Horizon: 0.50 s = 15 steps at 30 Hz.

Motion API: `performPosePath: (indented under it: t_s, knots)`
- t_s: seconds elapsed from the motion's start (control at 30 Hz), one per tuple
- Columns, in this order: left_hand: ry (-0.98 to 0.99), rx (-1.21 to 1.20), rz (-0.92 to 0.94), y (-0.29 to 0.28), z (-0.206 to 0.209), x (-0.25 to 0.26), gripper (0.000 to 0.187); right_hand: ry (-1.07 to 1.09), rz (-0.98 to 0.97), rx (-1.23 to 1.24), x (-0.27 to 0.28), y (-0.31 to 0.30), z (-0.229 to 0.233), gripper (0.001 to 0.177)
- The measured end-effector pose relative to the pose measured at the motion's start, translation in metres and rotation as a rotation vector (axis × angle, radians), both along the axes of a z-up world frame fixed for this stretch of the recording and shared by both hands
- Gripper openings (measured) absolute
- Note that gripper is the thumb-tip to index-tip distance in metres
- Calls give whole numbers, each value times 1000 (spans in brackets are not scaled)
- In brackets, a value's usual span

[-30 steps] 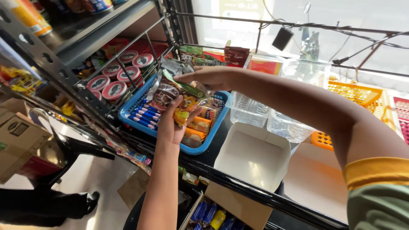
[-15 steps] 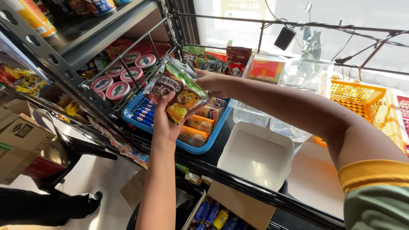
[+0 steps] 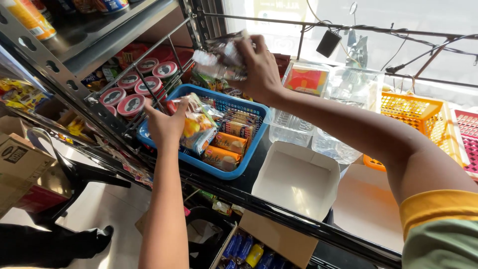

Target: Transferring various snacks and food packages from a cardboard box onto store shelves and into organizer baskets.

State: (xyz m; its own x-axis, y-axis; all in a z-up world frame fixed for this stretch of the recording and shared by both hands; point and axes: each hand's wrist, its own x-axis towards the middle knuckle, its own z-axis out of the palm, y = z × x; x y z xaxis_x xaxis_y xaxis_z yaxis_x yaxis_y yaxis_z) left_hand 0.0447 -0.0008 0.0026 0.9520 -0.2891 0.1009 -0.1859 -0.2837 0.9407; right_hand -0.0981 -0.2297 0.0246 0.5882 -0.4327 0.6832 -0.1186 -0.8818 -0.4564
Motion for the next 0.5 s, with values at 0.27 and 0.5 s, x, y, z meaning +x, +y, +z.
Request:
performPosePath:
  t_s: [0.27, 0.5]
  knots:
    - [168, -458, -251, -22, 42, -63, 79, -66, -284, -895, -3, 34, -14, 67]
    - [632, -793, -879, -50, -14, -34, 76, 127, -91, -1032, -25, 56, 1, 121]
